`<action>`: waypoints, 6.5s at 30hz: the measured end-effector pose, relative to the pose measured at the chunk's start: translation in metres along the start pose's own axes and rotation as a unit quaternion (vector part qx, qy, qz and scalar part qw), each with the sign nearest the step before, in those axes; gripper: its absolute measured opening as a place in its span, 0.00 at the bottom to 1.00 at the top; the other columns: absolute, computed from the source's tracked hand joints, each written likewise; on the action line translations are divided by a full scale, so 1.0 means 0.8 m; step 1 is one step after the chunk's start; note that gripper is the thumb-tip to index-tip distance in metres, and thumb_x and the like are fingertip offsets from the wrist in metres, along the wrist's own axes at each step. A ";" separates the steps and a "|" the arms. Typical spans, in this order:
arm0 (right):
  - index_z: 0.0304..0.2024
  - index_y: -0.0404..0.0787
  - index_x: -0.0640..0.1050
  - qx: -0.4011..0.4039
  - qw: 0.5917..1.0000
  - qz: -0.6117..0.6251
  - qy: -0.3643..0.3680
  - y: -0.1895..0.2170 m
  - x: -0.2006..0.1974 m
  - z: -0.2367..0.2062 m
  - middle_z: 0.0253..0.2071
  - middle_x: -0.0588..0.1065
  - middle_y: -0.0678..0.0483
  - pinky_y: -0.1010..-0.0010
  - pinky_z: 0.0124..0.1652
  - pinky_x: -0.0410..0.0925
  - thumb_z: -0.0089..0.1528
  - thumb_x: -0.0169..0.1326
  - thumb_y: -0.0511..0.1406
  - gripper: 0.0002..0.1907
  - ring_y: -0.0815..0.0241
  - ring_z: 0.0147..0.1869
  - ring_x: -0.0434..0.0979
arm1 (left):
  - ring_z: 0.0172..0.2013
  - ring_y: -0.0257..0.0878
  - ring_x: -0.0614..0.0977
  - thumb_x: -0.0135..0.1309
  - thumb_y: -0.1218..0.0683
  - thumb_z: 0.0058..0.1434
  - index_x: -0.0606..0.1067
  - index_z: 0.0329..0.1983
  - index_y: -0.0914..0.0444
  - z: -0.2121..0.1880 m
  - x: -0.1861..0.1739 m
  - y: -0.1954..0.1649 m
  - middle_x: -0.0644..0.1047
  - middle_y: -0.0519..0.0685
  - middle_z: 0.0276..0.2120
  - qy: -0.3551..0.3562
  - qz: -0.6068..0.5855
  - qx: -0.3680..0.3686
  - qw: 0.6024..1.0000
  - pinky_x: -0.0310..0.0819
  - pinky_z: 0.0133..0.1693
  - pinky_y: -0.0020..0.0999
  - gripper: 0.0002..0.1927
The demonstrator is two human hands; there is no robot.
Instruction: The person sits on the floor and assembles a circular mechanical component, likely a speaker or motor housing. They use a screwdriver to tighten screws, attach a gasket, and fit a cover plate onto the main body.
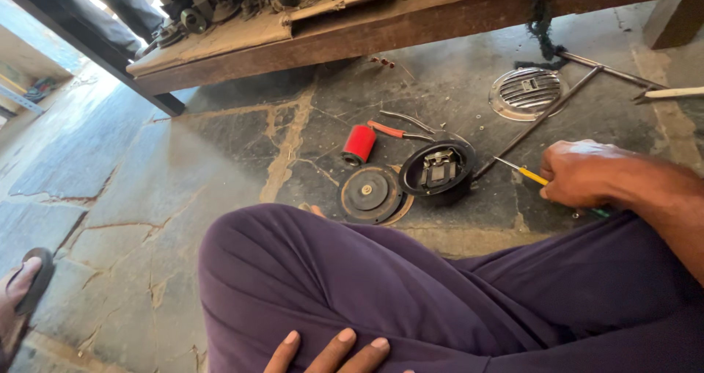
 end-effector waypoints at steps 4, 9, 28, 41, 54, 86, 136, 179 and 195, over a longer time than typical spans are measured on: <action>0.51 0.49 0.85 0.006 1.000 -0.025 0.006 0.002 -0.002 -0.004 0.49 0.84 0.47 0.57 0.55 0.75 0.59 0.64 0.47 0.20 0.48 0.56 0.84 | 0.50 0.24 0.77 0.42 0.32 0.71 0.74 0.51 0.25 0.023 -0.008 -0.002 0.78 0.20 0.50 -0.020 0.001 0.019 1.000 0.64 0.58 0.49 0.11; 0.50 0.49 0.86 0.001 1.000 -0.019 0.007 0.005 -0.006 -0.008 0.46 0.85 0.47 0.56 0.55 0.75 0.59 0.63 0.47 0.19 0.48 0.54 0.85 | 0.51 0.25 0.80 0.41 0.35 0.67 0.75 0.55 0.24 0.039 -0.032 0.021 0.80 0.23 0.51 0.115 -0.051 0.038 0.991 0.65 0.57 0.48 0.17; 0.49 0.42 0.85 -0.007 1.000 -0.017 -0.001 0.013 -0.013 -0.017 0.47 0.84 0.43 0.55 0.53 0.75 0.58 0.62 0.42 0.19 0.45 0.53 0.85 | 0.53 0.43 0.84 0.59 0.50 0.63 0.69 0.70 0.63 0.283 -0.063 0.102 0.83 0.53 0.56 0.397 -0.408 -0.053 0.820 0.77 0.54 0.39 0.32; 0.52 0.41 0.82 0.052 0.998 -0.024 -0.020 0.028 -0.034 -0.049 0.54 0.81 0.42 0.55 0.57 0.74 0.58 0.61 0.39 0.20 0.44 0.59 0.82 | 0.60 0.58 0.75 0.63 0.46 0.57 0.65 0.65 0.69 0.346 0.225 0.066 0.73 0.68 0.58 0.473 -0.251 -0.096 0.839 0.70 0.60 0.46 0.38; 0.52 0.44 0.83 0.051 0.995 -0.086 0.003 0.034 -0.029 -0.044 0.54 0.81 0.45 0.56 0.56 0.75 0.58 0.60 0.39 0.20 0.47 0.60 0.82 | 0.42 0.54 0.88 0.54 0.62 0.57 0.76 0.53 0.70 0.347 0.222 0.041 0.81 0.61 0.49 0.518 -0.404 -0.328 0.679 0.89 0.31 0.42 0.19; 0.56 0.51 0.81 -0.114 0.981 -0.051 -0.150 0.116 -0.089 -0.151 0.33 0.82 0.45 0.54 0.45 0.75 0.62 0.54 0.44 0.20 0.46 0.39 0.84 | 0.46 0.45 0.85 0.73 0.46 0.38 0.78 0.51 0.64 0.345 0.213 0.024 0.83 0.54 0.46 0.502 -0.397 -0.154 0.753 0.80 0.46 0.39 0.36; 0.46 0.46 0.81 -0.190 0.961 0.103 -0.171 0.101 -0.048 -0.091 0.31 0.79 0.53 0.60 0.36 0.69 0.51 0.69 0.56 0.30 0.59 0.33 0.77 | 0.23 0.51 0.87 0.49 0.47 0.68 0.75 0.53 0.73 0.345 0.257 0.031 0.82 0.66 0.32 0.456 -0.603 -0.379 0.533 0.85 0.23 0.37 0.23; 0.61 0.57 0.79 -0.053 0.987 -0.004 -0.150 0.110 -0.091 -0.155 0.17 0.77 0.53 0.61 0.33 0.73 0.69 0.49 0.47 0.19 0.57 0.21 0.77 | 0.43 0.42 0.87 0.71 0.45 0.44 0.79 0.50 0.67 0.358 0.217 0.041 0.85 0.55 0.43 0.354 -0.549 -0.305 0.694 0.82 0.45 0.37 0.33; 0.57 0.50 0.79 -0.150 0.964 0.004 -0.220 0.108 -0.078 -0.155 0.25 0.79 0.47 0.50 0.34 0.73 0.67 0.48 0.46 0.20 0.47 0.28 0.79 | 0.48 0.45 0.86 0.71 0.46 0.44 0.70 0.61 0.70 0.359 0.217 0.037 0.82 0.58 0.49 0.352 -0.522 -0.327 0.705 0.81 0.48 0.37 0.43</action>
Point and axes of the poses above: each hand's wrist, its own z-axis towards the middle knuckle, its own x-axis out of the palm, y = z × x, the point moved 1 cm from there along z, towards the middle knuckle
